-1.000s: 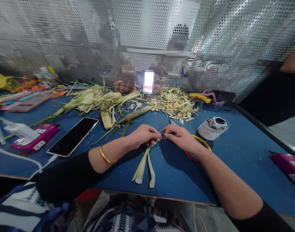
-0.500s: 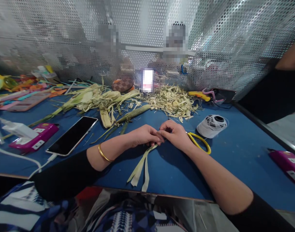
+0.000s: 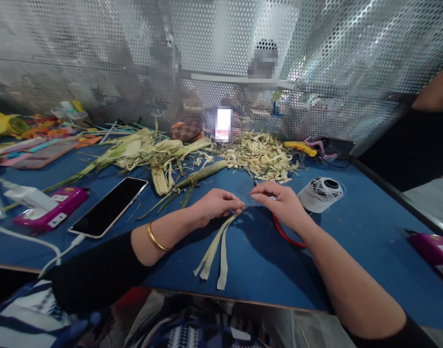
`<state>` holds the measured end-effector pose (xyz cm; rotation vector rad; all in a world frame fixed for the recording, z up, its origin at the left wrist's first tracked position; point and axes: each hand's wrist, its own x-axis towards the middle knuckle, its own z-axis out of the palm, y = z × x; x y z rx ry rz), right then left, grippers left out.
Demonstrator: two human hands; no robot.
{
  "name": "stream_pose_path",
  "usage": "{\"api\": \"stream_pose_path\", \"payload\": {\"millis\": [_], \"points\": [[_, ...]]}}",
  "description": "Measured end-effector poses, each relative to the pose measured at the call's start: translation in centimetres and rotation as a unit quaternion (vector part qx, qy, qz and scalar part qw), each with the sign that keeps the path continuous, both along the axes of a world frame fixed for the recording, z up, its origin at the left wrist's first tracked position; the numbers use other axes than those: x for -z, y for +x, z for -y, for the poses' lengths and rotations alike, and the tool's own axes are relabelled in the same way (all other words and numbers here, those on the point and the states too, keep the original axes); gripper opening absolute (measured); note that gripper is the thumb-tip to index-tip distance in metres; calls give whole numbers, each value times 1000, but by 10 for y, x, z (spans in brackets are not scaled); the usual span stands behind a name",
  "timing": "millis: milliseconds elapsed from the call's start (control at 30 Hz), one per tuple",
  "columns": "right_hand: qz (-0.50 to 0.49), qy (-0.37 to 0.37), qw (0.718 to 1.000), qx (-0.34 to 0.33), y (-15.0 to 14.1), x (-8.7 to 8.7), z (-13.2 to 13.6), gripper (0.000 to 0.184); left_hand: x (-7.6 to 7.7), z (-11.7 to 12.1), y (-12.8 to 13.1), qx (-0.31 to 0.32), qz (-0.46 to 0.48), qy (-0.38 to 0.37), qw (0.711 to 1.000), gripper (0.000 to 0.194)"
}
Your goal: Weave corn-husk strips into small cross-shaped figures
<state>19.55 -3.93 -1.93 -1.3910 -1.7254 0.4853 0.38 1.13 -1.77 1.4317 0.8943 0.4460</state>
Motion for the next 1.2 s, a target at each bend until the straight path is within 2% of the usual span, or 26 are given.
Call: {"api": "stream_pose_path", "payload": {"millis": [67, 267, 433, 633, 800, 900, 1000, 1100, 1200], "points": [[29, 0, 999, -33, -1, 3, 0, 11, 0, 0, 0, -5, 13, -10, 1000, 27], [50, -6, 997, -57, -9, 14, -2, 11, 1, 1, -1, -15, 17, -18, 1000, 24], [52, 16, 997, -48, -13, 11, -1, 15, 4, 0, -3, -14, 26, -22, 999, 25], [101, 70, 991, -62, -18, 5, 7, 9, 2, -2, -2, -70, 34, -57, 995, 21], [57, 13, 993, -107, -20, 2, 10, 12, -1, -1, -3, -65, 34, -49, 996, 22], [-31, -49, 995, -81, -20, 4, 7, 7, -2, 1, -3, -64, 37, -28, 997, 24], [-110, -100, 985, -86, -21, 11, 3, 17, -1, 1, -3, -54, 47, -5, 997, 23], [-103, -104, 982, -122, -22, 18, 0, 23, -1, -1, -3, -43, 55, 17, 997, 18], [-86, -80, 986, -121, -21, 20, 0, 24, -1, -1, -3, -33, 58, 31, 997, 14]]}}
